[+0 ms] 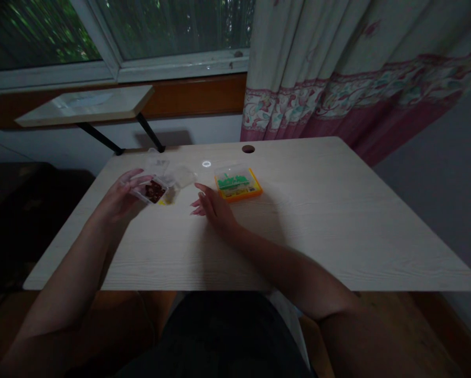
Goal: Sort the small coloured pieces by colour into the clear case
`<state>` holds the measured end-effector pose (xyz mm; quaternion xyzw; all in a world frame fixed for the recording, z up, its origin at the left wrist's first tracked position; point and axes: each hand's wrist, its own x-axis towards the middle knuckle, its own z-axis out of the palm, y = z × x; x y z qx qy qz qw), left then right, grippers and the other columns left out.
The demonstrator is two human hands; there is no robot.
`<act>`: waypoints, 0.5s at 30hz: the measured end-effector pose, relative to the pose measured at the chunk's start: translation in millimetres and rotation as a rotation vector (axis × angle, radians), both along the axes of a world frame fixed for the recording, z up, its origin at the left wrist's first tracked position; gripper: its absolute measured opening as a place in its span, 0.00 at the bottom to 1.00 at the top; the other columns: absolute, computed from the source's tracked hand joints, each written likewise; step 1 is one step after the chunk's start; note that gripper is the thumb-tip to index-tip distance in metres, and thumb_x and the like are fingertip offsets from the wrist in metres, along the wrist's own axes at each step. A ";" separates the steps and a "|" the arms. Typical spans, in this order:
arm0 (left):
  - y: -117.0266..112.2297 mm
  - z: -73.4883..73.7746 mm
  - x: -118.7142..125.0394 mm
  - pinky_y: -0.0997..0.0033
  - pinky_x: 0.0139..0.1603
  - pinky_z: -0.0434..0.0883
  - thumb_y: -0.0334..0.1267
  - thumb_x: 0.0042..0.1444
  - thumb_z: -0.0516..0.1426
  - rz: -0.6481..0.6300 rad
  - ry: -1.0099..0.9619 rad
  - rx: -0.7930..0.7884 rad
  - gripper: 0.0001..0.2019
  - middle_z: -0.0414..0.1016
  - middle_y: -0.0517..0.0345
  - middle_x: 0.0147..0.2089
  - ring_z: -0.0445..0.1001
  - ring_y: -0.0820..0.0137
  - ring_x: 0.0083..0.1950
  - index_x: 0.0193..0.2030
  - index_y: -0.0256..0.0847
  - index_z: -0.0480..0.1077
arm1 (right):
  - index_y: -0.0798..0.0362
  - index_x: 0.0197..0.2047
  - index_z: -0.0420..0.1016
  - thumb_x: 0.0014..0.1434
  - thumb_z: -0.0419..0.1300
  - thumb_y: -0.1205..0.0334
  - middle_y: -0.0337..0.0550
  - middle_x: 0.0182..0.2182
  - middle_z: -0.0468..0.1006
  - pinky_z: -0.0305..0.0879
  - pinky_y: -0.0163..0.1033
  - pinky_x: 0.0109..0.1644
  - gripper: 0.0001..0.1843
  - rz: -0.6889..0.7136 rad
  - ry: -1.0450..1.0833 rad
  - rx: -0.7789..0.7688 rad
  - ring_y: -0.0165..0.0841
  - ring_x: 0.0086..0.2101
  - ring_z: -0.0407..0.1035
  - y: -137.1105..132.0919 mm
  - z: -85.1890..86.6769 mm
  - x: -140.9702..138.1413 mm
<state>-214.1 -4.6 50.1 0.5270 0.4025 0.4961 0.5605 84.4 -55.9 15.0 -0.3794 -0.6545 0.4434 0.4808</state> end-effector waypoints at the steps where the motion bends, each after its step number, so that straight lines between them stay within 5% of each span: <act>1: 3.0 -0.5 -4.6 0.57 0.51 0.74 0.52 0.45 0.69 0.019 0.011 0.004 0.33 0.74 0.48 0.58 0.75 0.58 0.54 0.57 0.47 0.68 | 0.51 0.64 0.61 0.67 0.43 0.38 0.45 0.37 0.81 0.77 0.34 0.36 0.33 -0.006 0.001 -0.003 0.30 0.31 0.79 0.3 0.5 0.1; 8: 18.2 -19.3 -18.6 0.65 0.48 0.75 0.45 0.46 0.70 0.061 0.016 -0.051 0.34 0.75 0.50 0.56 0.77 0.68 0.49 0.60 0.46 0.65 | 0.53 0.65 0.61 0.66 0.44 0.38 0.44 0.35 0.80 0.76 0.34 0.35 0.34 0.006 0.002 0.023 0.29 0.29 0.78 1.1 1.6 -0.2; 15: 14.1 -17.0 -17.4 0.68 0.52 0.73 0.39 0.46 0.70 0.030 0.027 -0.084 0.34 0.73 0.52 0.59 0.75 0.68 0.52 0.61 0.48 0.66 | 0.53 0.65 0.59 0.67 0.44 0.39 0.44 0.35 0.79 0.75 0.33 0.35 0.34 0.024 -0.008 0.017 0.28 0.28 0.77 2.9 0.1 1.2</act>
